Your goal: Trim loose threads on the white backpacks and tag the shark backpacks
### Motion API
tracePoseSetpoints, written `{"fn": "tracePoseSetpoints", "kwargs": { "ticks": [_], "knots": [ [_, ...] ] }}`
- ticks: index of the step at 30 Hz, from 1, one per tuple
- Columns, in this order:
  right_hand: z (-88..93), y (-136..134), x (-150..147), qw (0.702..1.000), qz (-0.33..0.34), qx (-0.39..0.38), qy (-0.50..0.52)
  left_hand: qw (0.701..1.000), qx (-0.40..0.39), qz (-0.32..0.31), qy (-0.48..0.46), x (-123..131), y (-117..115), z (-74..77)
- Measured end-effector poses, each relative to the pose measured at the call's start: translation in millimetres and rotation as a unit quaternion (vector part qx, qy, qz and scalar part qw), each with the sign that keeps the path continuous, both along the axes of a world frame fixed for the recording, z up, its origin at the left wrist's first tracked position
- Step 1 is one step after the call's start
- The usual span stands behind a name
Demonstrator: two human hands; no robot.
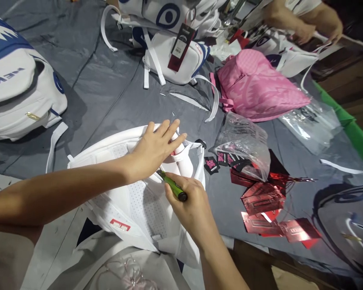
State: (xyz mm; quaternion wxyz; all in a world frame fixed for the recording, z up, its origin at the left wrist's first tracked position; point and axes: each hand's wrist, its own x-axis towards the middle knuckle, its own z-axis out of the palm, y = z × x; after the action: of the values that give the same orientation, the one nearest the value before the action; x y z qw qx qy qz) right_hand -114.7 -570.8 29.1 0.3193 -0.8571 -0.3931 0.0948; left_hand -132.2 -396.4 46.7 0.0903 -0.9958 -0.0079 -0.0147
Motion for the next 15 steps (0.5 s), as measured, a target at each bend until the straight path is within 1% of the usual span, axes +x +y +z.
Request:
{"fn": "tracePoseSetpoints", "kwargs": {
  "ticks": [3,5,8,10,12,15],
  "knots": [
    [-1.5,2,1,1.0,-0.007,0.01,0.022,1.0,0.003,0.0,0.011,1,0,1.6],
    [-3.2,2,0,0.999,-0.012,0.02,0.042,1.0,0.005,-0.006,0.028,2,3,5.9],
    [-4.1,-3,-3,0.999,-0.006,0.022,0.038,0.997,-0.004,-0.013,0.078,-1,11,21.6],
    [-3.5,-7,-8,0.999,0.002,0.045,0.02,0.992,-0.014,0.025,0.123,-7,16,36.9],
    [-2.8,-8,-13,0.997,0.003,0.071,0.003,0.983,-0.023,0.088,0.159,-16,17,51.6],
    [-3.7,2,-21,0.994,0.02,0.107,-0.014,0.974,-0.01,0.148,0.174,-28,9,64.4]
  ]
}}
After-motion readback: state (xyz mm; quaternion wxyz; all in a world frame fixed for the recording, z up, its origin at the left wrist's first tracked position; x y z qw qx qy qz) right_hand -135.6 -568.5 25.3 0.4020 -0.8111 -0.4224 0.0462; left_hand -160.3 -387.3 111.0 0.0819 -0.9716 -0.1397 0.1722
